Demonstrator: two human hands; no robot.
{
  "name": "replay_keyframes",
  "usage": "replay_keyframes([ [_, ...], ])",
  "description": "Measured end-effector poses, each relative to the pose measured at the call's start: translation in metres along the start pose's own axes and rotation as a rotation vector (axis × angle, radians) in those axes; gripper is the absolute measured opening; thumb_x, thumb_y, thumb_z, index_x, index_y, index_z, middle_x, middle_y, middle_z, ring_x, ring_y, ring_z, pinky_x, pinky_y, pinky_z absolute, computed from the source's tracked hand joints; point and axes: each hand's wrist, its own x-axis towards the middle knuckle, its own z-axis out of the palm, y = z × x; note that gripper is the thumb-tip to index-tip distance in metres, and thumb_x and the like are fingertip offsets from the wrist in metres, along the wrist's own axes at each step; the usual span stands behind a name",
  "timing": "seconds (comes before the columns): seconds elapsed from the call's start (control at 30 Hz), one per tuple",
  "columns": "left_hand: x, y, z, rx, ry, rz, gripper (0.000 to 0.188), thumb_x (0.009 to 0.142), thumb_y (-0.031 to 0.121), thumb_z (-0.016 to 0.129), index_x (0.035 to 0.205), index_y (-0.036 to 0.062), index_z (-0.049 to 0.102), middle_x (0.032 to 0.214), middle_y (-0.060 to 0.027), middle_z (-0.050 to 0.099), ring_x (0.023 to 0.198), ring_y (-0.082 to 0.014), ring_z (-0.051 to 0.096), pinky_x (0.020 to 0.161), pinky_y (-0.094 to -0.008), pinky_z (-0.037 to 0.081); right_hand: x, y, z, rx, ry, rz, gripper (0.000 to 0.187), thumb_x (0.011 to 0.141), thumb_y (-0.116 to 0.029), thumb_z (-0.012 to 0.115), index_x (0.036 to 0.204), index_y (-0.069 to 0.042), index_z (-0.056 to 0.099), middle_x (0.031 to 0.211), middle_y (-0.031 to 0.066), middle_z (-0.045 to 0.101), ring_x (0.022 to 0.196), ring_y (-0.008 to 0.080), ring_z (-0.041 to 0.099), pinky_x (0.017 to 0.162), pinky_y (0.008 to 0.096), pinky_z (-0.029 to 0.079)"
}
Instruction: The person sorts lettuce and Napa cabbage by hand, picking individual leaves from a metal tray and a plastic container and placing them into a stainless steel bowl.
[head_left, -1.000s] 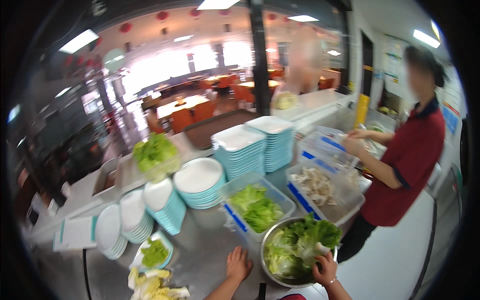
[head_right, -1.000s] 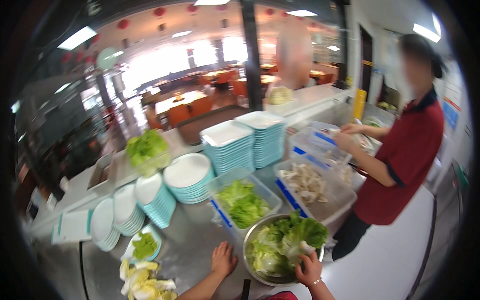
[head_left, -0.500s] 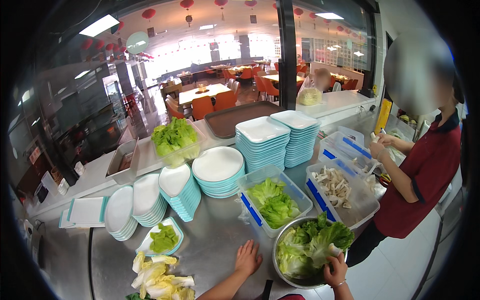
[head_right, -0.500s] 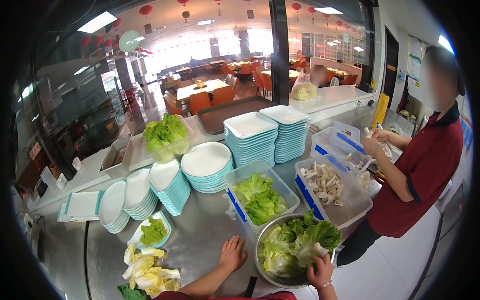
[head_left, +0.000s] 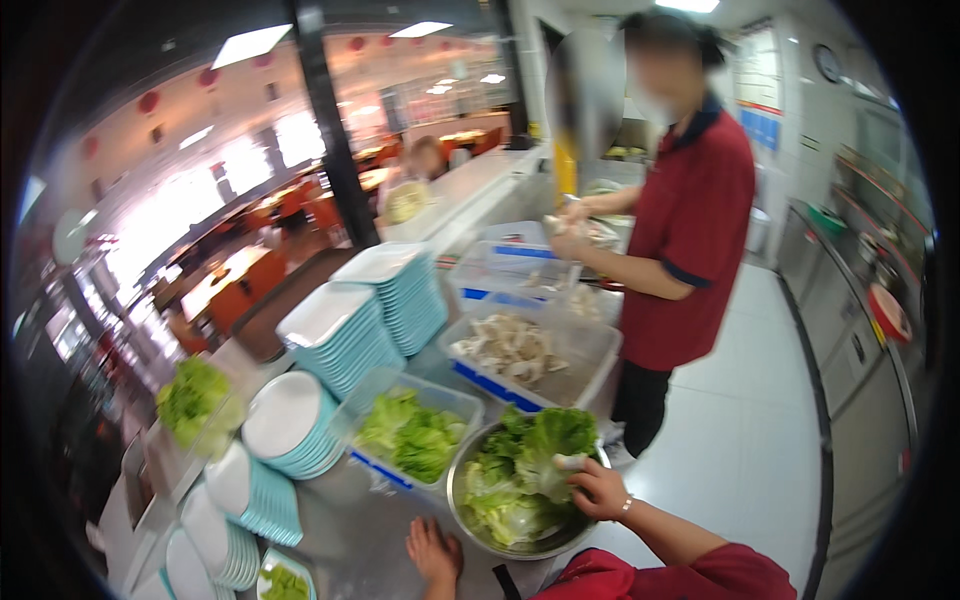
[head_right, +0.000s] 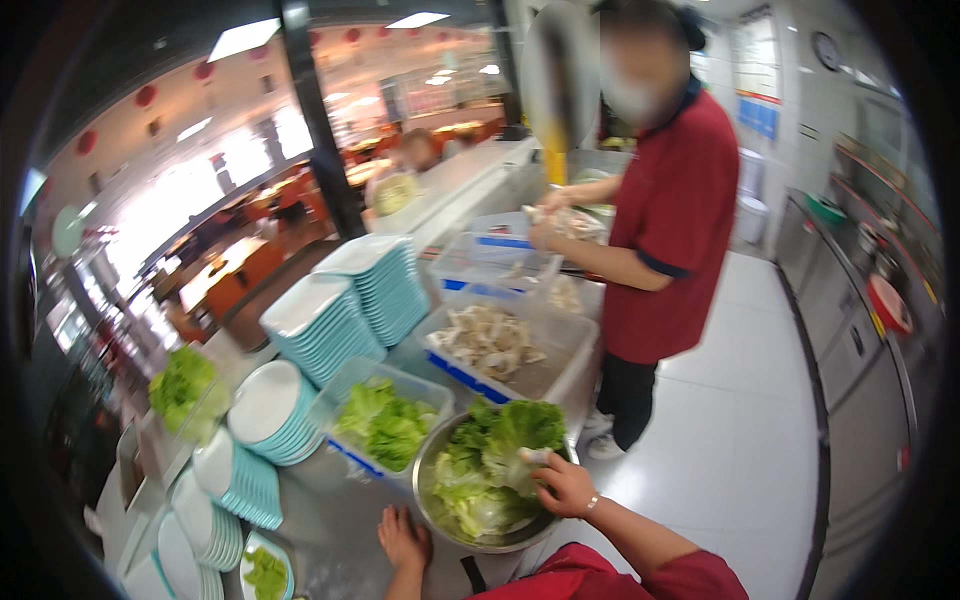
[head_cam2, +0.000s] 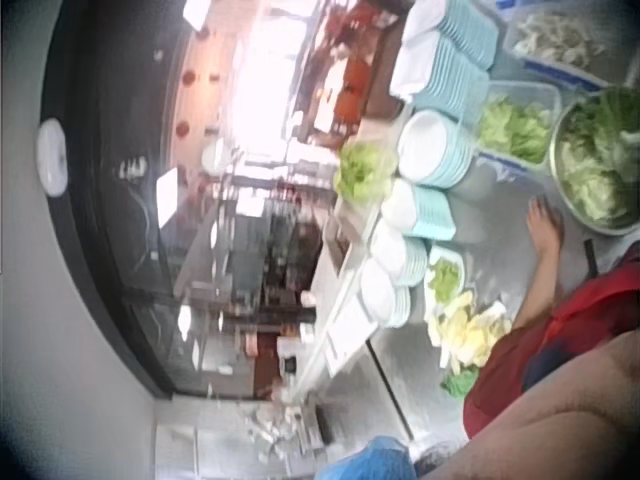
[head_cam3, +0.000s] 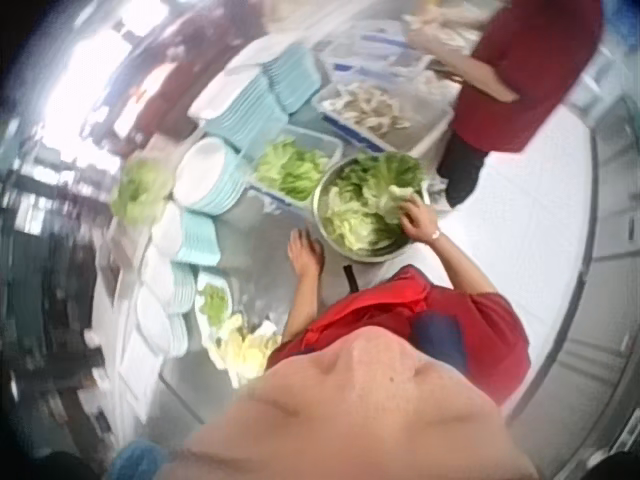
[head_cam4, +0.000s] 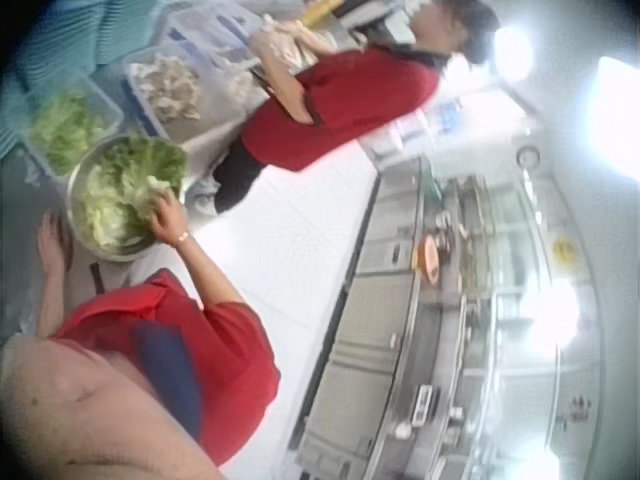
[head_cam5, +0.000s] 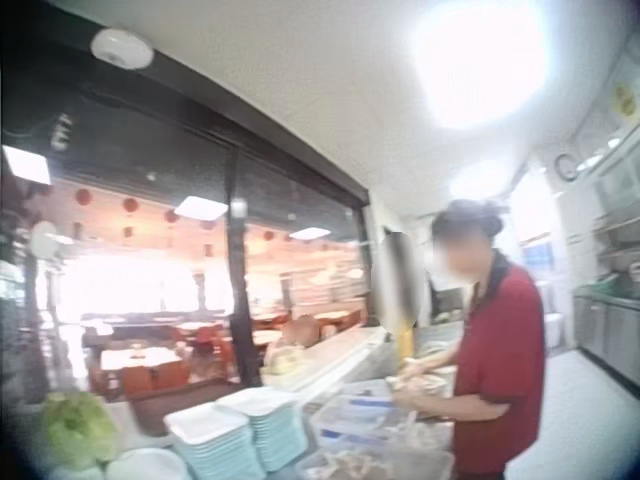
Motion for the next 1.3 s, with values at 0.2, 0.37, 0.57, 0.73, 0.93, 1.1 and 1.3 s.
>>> replay_keyframes([
  [0.2, -0.001, 0.036, -0.027, -0.049, 0.030, -0.009, 0.045, 0.072, 0.019, 0.056, 0.114, 0.0023, 0.051, 0.128, -0.0183, 0.042, 0.123, -0.0326, 0.033, 0.104, -0.0452, 0.020, 0.000, -0.004, -0.008, -0.021, 0.039, -0.051, 0.020, 0.071, -0.015, 0.059, 0.090, -0.011, 0.058, 0.100, 0.0119, 0.053, 0.069, 0.0299, 0.057, 0.058, 0.0376, 0.047],
  [0.37, 0.001, 0.060, -0.046, -0.035, -0.075, -0.067, 0.046, 0.080, 0.026, 0.053, 0.121, 0.0051, 0.049, 0.132, -0.0168, 0.039, 0.125, -0.0308, 0.032, 0.103, -0.0447, 0.022, -0.001, -0.004, -0.008, -0.009, 0.048, -0.045, 0.017, 0.071, -0.016, 0.059, 0.087, -0.011, 0.058, 0.092, 0.0095, 0.054, 0.066, 0.0283, 0.057, 0.055, 0.0373, 0.046],
  [0.57, -0.003, 0.045, -0.035, -0.013, -0.035, -0.054, 0.047, 0.079, 0.027, 0.054, 0.121, 0.0054, 0.048, 0.131, -0.0164, 0.040, 0.124, -0.0312, 0.033, 0.102, -0.0434, 0.023, 0.002, -0.009, -0.008, -0.019, 0.029, -0.036, 0.016, 0.071, -0.016, 0.059, 0.086, -0.010, 0.058, 0.090, 0.0092, 0.054, 0.066, 0.0281, 0.057, 0.055, 0.0372, 0.046],
  [0.73, 0.001, 0.052, -0.049, 0.004, -0.093, -0.106, 0.047, 0.080, 0.027, 0.052, 0.122, 0.0057, 0.048, 0.132, -0.0155, 0.040, 0.124, -0.0302, 0.032, 0.103, -0.0437, 0.022, 0.001, -0.004, -0.006, -0.010, 0.050, -0.057, 0.016, 0.072, -0.015, 0.059, 0.087, -0.010, 0.059, 0.086, 0.0091, 0.053, 0.066, 0.0289, 0.056, 0.055, 0.0371, 0.046],
  [0.93, -0.001, 0.054, -0.048, -0.028, -0.118, -0.125, 0.047, 0.080, 0.026, 0.051, 0.123, 0.0056, 0.047, 0.134, -0.0150, 0.038, 0.127, -0.0288, 0.030, 0.104, -0.0434, 0.020, 0.000, -0.009, -0.009, 0.005, 0.031, -0.025, 0.016, 0.071, -0.013, 0.059, 0.087, -0.009, 0.060, 0.087, 0.0105, 0.054, 0.071, 0.0300, 0.056, 0.059, 0.0366, 0.046],
  [1.1, -0.001, 0.053, -0.047, -0.022, -0.122, -0.120, 0.047, 0.081, 0.027, 0.051, 0.122, 0.0049, 0.047, 0.134, -0.0152, 0.038, 0.127, -0.0289, 0.030, 0.105, -0.0437, 0.019, 0.000, -0.003, -0.005, 0.005, 0.072, -0.062, 0.014, 0.071, -0.015, 0.059, 0.084, -0.010, 0.060, 0.082, 0.0072, 0.054, 0.064, 0.0275, 0.056, 0.053, 0.0360, 0.045],
  [1.3, -0.002, 0.053, -0.047, -0.029, -0.097, -0.104, 0.047, 0.081, 0.027, 0.051, 0.122, 0.0047, 0.048, 0.133, -0.0153, 0.039, 0.126, -0.0290, 0.031, 0.104, -0.0444, 0.020, -0.002, 0.001, -0.002, 0.042, 0.042, -0.074, 0.010, 0.072, -0.013, 0.057, 0.081, -0.008, 0.060, 0.076, 0.0070, 0.054, 0.063, 0.0270, 0.056, 0.052, 0.0360, 0.045],
])
